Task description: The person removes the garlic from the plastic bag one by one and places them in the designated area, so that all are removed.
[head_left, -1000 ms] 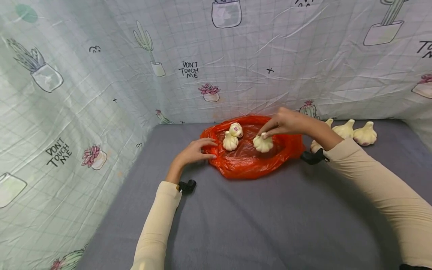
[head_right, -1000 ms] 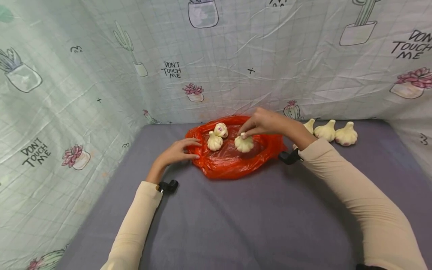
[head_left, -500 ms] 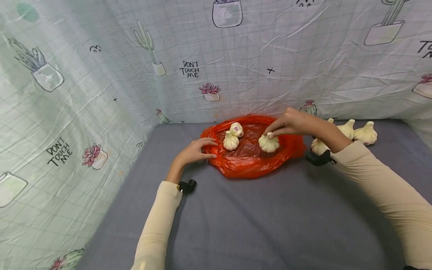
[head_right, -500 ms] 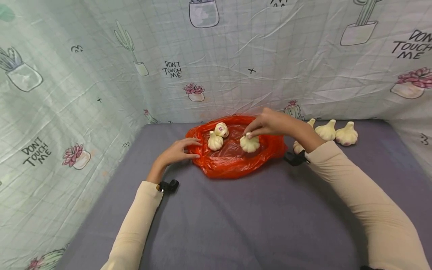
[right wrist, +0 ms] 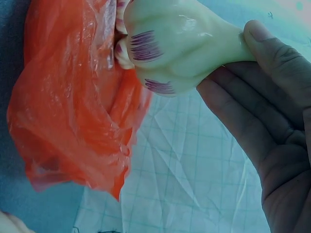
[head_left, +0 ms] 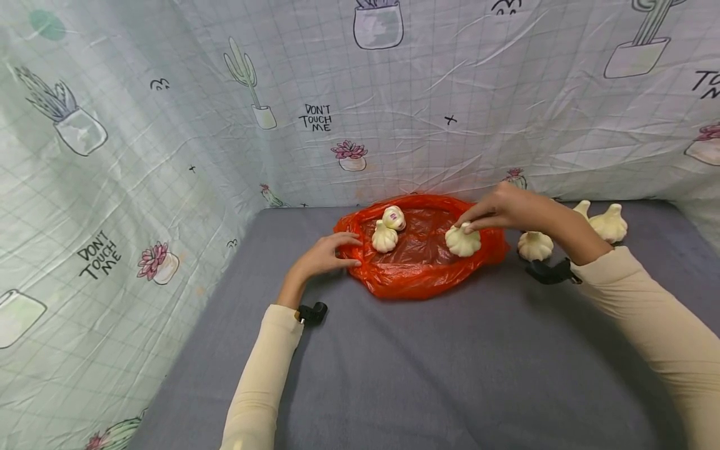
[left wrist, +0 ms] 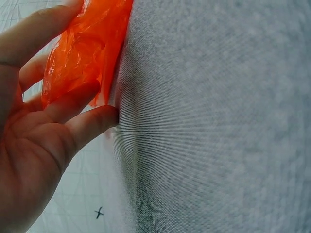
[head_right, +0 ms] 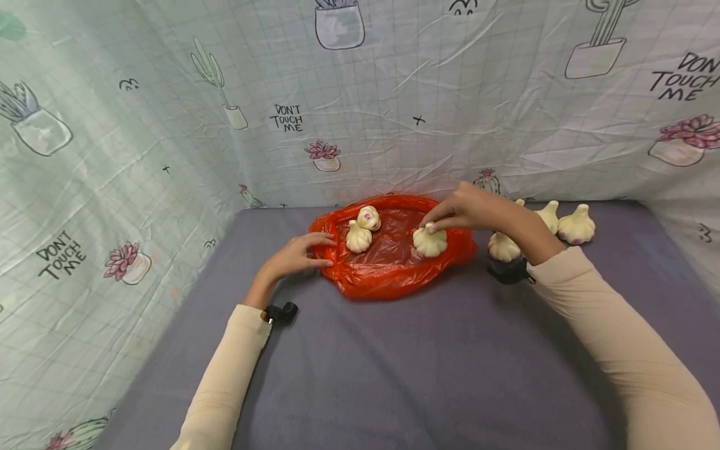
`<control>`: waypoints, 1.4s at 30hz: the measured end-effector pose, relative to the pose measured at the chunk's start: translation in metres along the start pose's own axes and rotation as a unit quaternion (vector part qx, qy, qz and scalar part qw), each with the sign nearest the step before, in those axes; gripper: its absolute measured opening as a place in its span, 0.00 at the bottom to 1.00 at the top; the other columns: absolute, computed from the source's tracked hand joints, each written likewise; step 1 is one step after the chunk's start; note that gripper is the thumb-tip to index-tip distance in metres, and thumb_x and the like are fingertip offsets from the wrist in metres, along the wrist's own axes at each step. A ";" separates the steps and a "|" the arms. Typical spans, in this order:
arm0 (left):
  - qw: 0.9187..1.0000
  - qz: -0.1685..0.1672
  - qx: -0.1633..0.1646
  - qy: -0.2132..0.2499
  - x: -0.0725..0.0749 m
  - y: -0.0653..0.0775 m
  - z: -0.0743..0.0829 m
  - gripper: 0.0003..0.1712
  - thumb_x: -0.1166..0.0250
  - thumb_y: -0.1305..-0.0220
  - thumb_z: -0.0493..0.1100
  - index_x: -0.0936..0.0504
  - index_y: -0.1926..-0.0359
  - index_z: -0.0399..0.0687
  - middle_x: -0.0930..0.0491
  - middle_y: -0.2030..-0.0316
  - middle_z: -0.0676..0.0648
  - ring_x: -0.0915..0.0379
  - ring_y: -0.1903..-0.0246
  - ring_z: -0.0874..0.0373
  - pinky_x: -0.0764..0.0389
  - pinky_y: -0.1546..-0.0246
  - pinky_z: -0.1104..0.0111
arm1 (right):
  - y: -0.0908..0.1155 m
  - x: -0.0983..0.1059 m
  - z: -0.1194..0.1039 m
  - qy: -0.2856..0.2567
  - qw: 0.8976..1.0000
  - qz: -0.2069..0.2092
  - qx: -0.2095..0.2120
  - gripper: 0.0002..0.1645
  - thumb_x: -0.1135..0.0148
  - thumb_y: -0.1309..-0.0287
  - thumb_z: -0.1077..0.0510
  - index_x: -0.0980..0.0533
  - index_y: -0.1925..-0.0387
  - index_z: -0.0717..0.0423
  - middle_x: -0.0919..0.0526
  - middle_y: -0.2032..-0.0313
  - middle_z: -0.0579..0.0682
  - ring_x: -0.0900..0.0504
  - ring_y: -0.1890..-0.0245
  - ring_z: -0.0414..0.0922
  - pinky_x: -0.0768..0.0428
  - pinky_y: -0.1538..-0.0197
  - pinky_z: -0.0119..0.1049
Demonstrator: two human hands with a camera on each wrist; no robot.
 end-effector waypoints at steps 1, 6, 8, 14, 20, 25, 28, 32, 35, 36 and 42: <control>1.000 0.000 -0.001 0.000 0.000 0.000 0.000 0.29 0.27 0.37 0.52 0.18 0.38 0.46 0.29 0.30 0.45 0.39 0.28 0.46 0.40 0.27 0.49 | 0.002 0.001 0.000 0.002 1.000 0.003 0.007 0.13 0.25 0.49 0.68 0.11 0.59 0.57 0.11 0.69 0.44 0.37 0.82 0.25 0.37 0.79 0.19; 1.000 0.001 0.000 -0.007 0.000 -0.002 0.001 0.29 0.27 0.37 0.52 0.18 0.38 0.47 0.29 0.31 0.44 0.39 0.28 0.46 0.39 0.27 0.50 | 0.011 0.006 -0.003 0.008 1.000 0.016 0.019 0.10 0.26 0.45 0.65 0.12 0.59 0.59 0.11 0.70 0.43 0.43 0.82 0.23 0.41 0.80 0.19; 1.000 0.001 0.001 -0.010 -0.001 -0.002 0.000 0.29 0.27 0.37 0.53 0.18 0.38 0.47 0.29 0.31 0.44 0.39 0.28 0.46 0.39 0.27 0.50 | 0.015 0.008 -0.003 0.009 1.000 0.019 0.009 0.11 0.26 0.46 0.66 0.11 0.59 0.58 0.11 0.70 0.42 0.42 0.83 0.23 0.40 0.79 0.19; 1.000 -0.001 0.002 -0.016 -0.002 0.000 0.000 0.29 0.27 0.37 0.53 0.18 0.38 0.47 0.29 0.31 0.44 0.38 0.28 0.46 0.39 0.27 0.50 | 0.029 0.009 -0.002 0.019 0.999 0.021 -0.041 0.15 0.25 0.50 0.67 0.11 0.58 0.56 0.10 0.69 0.41 0.38 0.83 0.24 0.37 0.79 0.20; 1.000 0.005 0.001 -0.010 -0.002 0.002 0.001 0.29 0.27 0.37 0.53 0.18 0.38 0.46 0.28 0.31 0.43 0.38 0.28 0.45 0.38 0.28 0.50 | 0.045 0.011 -0.002 0.024 0.998 0.022 -0.060 0.16 0.25 0.49 0.67 0.11 0.57 0.55 0.10 0.67 0.42 0.37 0.82 0.22 0.36 0.79 0.20; 1.000 0.010 0.004 -0.006 -0.001 0.002 0.000 0.29 0.27 0.37 0.53 0.18 0.38 0.47 0.28 0.31 0.44 0.38 0.28 0.46 0.38 0.27 0.50 | 0.056 0.017 -0.004 0.041 0.997 0.047 -0.033 0.13 0.24 0.48 0.62 0.11 0.58 0.55 0.12 0.72 0.38 0.44 0.85 0.23 0.40 0.80 0.18; 1.000 0.010 0.005 -0.008 -0.002 0.002 -0.002 0.29 0.27 0.37 0.53 0.18 0.38 0.47 0.28 0.31 0.44 0.38 0.28 0.46 0.38 0.27 0.50 | 0.063 0.020 -0.006 0.052 0.997 0.061 -0.020 0.12 0.26 0.44 0.56 0.11 0.58 0.55 0.13 0.74 0.37 0.44 0.85 0.23 0.41 0.80 0.18; 1.000 0.011 0.004 -0.005 -0.002 0.002 -0.002 0.29 0.27 0.37 0.53 0.18 0.38 0.47 0.28 0.31 0.44 0.38 0.28 0.45 0.38 0.28 0.49 | 0.071 0.025 -0.008 0.066 0.995 0.069 -0.018 0.11 0.27 0.42 0.54 0.11 0.58 0.51 0.11 0.70 0.39 0.42 0.83 0.21 0.38 0.79 0.18; 1.000 0.012 0.002 -0.004 -0.001 0.002 -0.002 0.29 0.27 0.37 0.53 0.18 0.38 0.47 0.28 0.31 0.44 0.38 0.28 0.45 0.38 0.28 0.49 | 0.076 0.028 -0.011 0.073 0.995 0.073 -0.014 0.11 0.27 0.42 0.53 0.11 0.58 0.50 0.10 0.67 0.40 0.40 0.81 0.20 0.37 0.78 0.18; 1.000 0.013 0.002 -0.004 -0.001 0.002 -0.002 0.29 0.27 0.37 0.53 0.18 0.38 0.47 0.28 0.31 0.44 0.38 0.28 0.45 0.39 0.28 0.49 | 0.077 0.028 -0.011 0.076 0.994 0.073 -0.013 0.11 0.28 0.40 0.52 0.11 0.58 0.50 0.10 0.67 0.40 0.41 0.81 0.20 0.38 0.78 0.17; 1.000 0.011 0.004 -0.006 -0.001 0.002 -0.001 0.29 0.27 0.37 0.53 0.18 0.38 0.48 0.28 0.31 0.44 0.38 0.28 0.46 0.39 0.28 0.50 | 0.087 0.034 -0.013 0.085 0.993 0.086 -0.017 0.17 0.36 0.34 0.43 0.11 0.56 0.48 0.10 0.65 0.41 0.46 0.80 0.20 0.43 0.78 0.16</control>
Point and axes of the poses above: each hand's wrist, its own y-axis away from the middle knuckle, its own x-axis out of the back of the hand, z = x × y, the point moved 8 cm from there along -y, towards the middle knuckle
